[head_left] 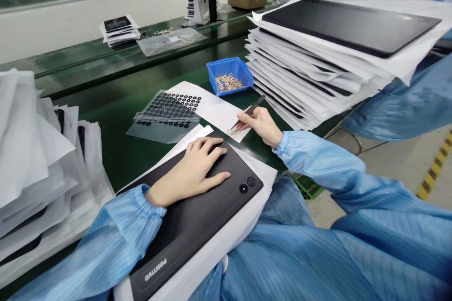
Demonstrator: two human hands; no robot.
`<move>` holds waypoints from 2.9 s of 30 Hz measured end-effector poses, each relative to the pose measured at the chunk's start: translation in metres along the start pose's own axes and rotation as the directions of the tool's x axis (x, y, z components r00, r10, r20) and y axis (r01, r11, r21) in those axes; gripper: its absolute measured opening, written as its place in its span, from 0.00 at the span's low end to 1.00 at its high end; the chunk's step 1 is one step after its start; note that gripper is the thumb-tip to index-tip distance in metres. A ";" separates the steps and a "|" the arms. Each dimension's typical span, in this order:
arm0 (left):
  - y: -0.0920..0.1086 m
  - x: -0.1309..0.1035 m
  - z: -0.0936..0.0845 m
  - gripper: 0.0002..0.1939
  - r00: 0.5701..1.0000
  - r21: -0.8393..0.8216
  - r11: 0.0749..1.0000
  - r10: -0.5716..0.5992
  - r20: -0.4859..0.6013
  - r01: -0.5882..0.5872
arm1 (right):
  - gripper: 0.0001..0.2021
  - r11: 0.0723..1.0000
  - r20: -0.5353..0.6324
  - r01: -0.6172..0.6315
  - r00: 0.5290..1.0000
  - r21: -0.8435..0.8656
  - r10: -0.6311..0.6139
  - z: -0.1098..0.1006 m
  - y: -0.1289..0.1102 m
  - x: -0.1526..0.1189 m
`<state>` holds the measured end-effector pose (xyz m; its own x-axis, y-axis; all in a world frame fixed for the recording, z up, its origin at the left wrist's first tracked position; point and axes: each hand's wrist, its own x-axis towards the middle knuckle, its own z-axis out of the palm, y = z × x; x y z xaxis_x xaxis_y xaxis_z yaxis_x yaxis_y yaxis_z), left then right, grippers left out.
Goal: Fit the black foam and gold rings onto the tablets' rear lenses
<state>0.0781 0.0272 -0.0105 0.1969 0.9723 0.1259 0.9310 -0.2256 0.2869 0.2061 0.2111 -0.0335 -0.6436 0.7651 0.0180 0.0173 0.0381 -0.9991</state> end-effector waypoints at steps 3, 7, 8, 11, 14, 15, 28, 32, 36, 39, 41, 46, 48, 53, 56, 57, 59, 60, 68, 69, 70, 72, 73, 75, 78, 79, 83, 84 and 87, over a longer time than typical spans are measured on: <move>-0.002 0.001 0.000 0.20 1.000 -0.006 1.000 0.000 -0.002 0.000 | 0.23 0.989 0.048 0.023 0.998 0.144 -0.031 -0.005 -0.012 -0.030; 0.003 -0.004 0.001 0.18 0.999 -0.068 0.998 0.001 -0.034 -0.003 | 0.20 0.967 -0.010 0.049 0.999 0.250 -0.048 -0.005 -0.010 -0.090; 0.008 -0.006 0.001 0.17 0.999 -0.100 0.995 0.005 -0.033 -0.008 | 0.19 0.961 -0.031 0.039 0.999 0.273 -0.031 -0.003 -0.006 -0.102; 0.025 -0.017 0.003 0.14 0.999 -0.166 0.985 0.043 -0.003 -0.043 | 0.18 0.947 -0.085 0.028 0.996 0.321 -0.001 0.004 0.010 -0.123; 0.038 -0.024 0.005 0.15 0.992 -0.127 0.984 0.127 0.019 -0.124 | 0.18 0.939 -0.119 0.067 0.993 0.338 -0.028 0.008 0.019 -0.125; 0.040 -0.025 0.006 0.16 0.988 -0.103 0.983 0.155 0.026 -0.151 | 0.18 0.938 -0.118 0.073 0.992 0.340 -0.034 0.009 0.020 -0.124; 0.041 -0.024 0.007 0.17 0.981 -0.010 0.983 0.186 0.064 -0.185 | 0.15 0.954 -0.080 0.082 0.995 0.289 -0.061 0.007 0.017 -0.125; 0.041 -0.023 0.007 0.16 0.976 0.002 0.978 0.208 0.063 -0.208 | 0.14 0.957 -0.073 0.079 0.995 0.278 -0.061 0.006 0.017 -0.126; 0.041 -0.023 0.006 0.17 0.975 0.006 0.977 0.213 0.068 -0.214 | 0.14 0.962 -0.073 0.084 0.995 0.262 -0.067 0.006 0.016 -0.126; 0.042 -0.023 0.005 0.17 0.973 0.006 0.976 0.218 0.076 -0.219 | 0.14 0.966 -0.065 0.087 0.995 0.243 -0.074 0.006 0.015 -0.126; 0.043 -0.023 0.005 0.17 0.972 0.006 0.974 0.224 0.074 -0.225 | 0.15 0.969 -0.068 0.080 0.996 0.236 -0.066 0.006 0.015 -0.126; 0.042 -0.023 0.004 0.17 0.969 0.014 0.972 0.235 0.071 -0.236 | 0.14 0.970 -0.059 0.092 0.995 0.225 -0.080 0.005 0.015 -0.126; 0.042 -0.023 0.005 0.17 0.969 0.018 0.971 0.238 0.071 -0.240 | 0.13 0.971 -0.060 0.097 0.995 0.220 -0.085 0.005 0.015 -0.126; 0.043 -0.022 0.005 0.17 0.970 0.021 0.972 0.233 0.073 -0.235 | 0.11 0.972 -0.051 0.136 0.990 0.192 -0.128 0.004 0.015 -0.127; 0.043 -0.023 0.005 0.17 0.969 0.034 0.971 0.232 0.080 -0.235 | 0.09 0.965 -0.047 0.195 0.981 0.176 -0.190 0.003 0.019 -0.128; 0.043 -0.023 0.006 0.17 0.969 0.040 0.971 0.232 0.081 -0.236 | 0.08 0.960 -0.047 0.223 0.975 0.172 -0.218 0.003 0.020 -0.128; 0.043 -0.022 0.006 0.18 0.969 0.050 0.970 0.231 0.083 -0.236 | 0.05 0.943 -0.052 0.288 0.958 0.165 -0.284 0.003 0.024 -0.129; 0.043 -0.022 0.006 0.18 0.969 0.054 0.970 0.231 0.082 -0.236 | 0.04 0.934 -0.053 0.318 0.948 0.160 -0.314 0.002 0.025 -0.130; 0.044 -0.020 0.007 0.22 0.971 0.069 0.972 0.217 0.097 -0.224 | 0.03 0.923 -0.076 0.351 0.936 0.159 -0.343 0.004 0.030 -0.131; 0.044 -0.020 0.007 0.22 0.971 0.070 0.972 0.217 0.096 -0.224 | 0.03 0.922 -0.080 0.353 0.935 0.158 -0.345 0.005 0.029 -0.131; 0.044 -0.020 0.007 0.21 0.971 0.073 0.972 0.217 0.096 -0.225 | 0.03 0.920 -0.084 0.357 0.934 0.158 -0.348 0.005 0.029 -0.130; 0.044 -0.020 0.007 0.20 0.971 0.079 0.970 0.222 0.092 -0.230 | 0.03 0.917 -0.085 0.367 0.930 0.155 -0.358 0.006 0.029 -0.130; 0.044 -0.019 0.007 0.19 0.970 0.081 0.969 0.224 0.091 -0.232 | 0.03 0.916 -0.087 0.372 0.928 0.153 -0.362 0.006 0.029 -0.130; 0.045 -0.018 0.007 0.19 0.970 0.086 0.969 0.224 0.090 -0.232 | 0.03 0.915 -0.087 0.377 0.926 0.148 -0.367 0.006 0.028 -0.129; 0.047 -0.017 0.006 0.20 0.972 0.096 0.970 0.215 0.089 -0.224 | 0.03 0.914 -0.081 0.373 0.928 0.157 -0.365 0.006 0.030 -0.130; 0.048 -0.016 0.006 0.20 0.974 0.101 0.971 0.210 0.089 -0.219 | 0.02 0.914 -0.076 0.370 0.929 0.167 -0.363 0.005 0.030 -0.130; 0.050 -0.015 0.005 0.21 0.978 0.111 0.975 0.182 0.101 -0.193 | 0.02 0.899 -0.099 0.360 0.933 0.249 -0.346 0.005 0.032 -0.131; 0.050 -0.015 0.005 0.21 0.979 0.107 0.976 0.178 0.104 -0.189 | 0.02 0.895 -0.109 0.353 0.935 0.271 -0.336 0.005 0.032 -0.131; 0.050 -0.015 0.005 0.21 0.978 0.099 0.977 0.179 0.105 -0.189 | 0.03 0.897 -0.113 0.324 0.946 0.300 -0.304 0.006 0.031 -0.131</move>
<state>0.1231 0.0019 -0.0029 0.3913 0.9172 0.0753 0.9027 -0.3985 0.1622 0.2867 0.1082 -0.0672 -0.5275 0.7850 0.3248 -0.4226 0.0892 -0.9019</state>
